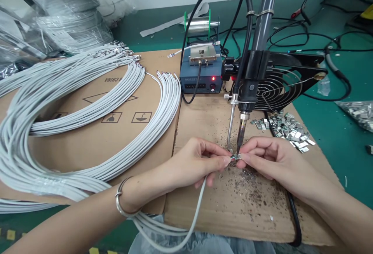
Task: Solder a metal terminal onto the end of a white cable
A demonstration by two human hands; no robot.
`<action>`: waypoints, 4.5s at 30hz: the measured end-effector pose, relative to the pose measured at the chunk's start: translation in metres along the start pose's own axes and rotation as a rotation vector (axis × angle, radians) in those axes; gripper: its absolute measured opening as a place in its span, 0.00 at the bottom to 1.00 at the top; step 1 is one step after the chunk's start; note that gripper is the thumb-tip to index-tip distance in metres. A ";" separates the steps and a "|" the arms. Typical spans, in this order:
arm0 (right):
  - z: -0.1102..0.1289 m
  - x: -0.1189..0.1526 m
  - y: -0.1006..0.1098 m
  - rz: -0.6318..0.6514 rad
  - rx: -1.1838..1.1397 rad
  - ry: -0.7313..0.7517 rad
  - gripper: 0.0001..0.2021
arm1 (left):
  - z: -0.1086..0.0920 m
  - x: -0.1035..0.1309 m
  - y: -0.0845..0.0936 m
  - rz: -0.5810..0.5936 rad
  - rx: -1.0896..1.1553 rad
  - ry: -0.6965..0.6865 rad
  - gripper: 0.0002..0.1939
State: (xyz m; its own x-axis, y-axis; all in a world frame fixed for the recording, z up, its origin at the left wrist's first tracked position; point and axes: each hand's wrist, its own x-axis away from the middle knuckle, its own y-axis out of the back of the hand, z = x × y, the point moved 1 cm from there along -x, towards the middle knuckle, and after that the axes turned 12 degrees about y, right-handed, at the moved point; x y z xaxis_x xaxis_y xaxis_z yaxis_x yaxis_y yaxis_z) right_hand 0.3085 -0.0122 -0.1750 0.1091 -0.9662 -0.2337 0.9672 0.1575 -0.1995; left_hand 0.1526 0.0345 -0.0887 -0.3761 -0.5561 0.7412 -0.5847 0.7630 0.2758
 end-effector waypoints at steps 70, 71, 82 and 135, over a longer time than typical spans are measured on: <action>0.003 0.004 0.003 0.015 -0.075 -0.021 0.08 | 0.003 -0.003 0.002 -0.065 -0.042 -0.043 0.08; 0.003 0.004 0.003 0.019 -0.082 -0.021 0.08 | 0.002 -0.002 0.001 -0.064 -0.039 -0.043 0.08; 0.003 0.002 0.002 0.008 -0.030 -0.063 0.09 | 0.003 -0.004 0.002 -0.073 -0.044 -0.013 0.11; 0.004 0.007 -0.001 0.032 0.035 0.016 0.10 | 0.005 0.000 -0.002 -0.103 -0.068 -0.089 0.09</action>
State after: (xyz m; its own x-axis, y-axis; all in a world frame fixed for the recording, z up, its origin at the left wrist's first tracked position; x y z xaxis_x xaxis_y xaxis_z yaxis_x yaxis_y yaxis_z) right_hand 0.3096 -0.0202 -0.1729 0.1367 -0.9573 -0.2548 0.9708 0.1807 -0.1580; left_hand 0.1503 0.0319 -0.0922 -0.3806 -0.6572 0.6506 -0.5744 0.7193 0.3907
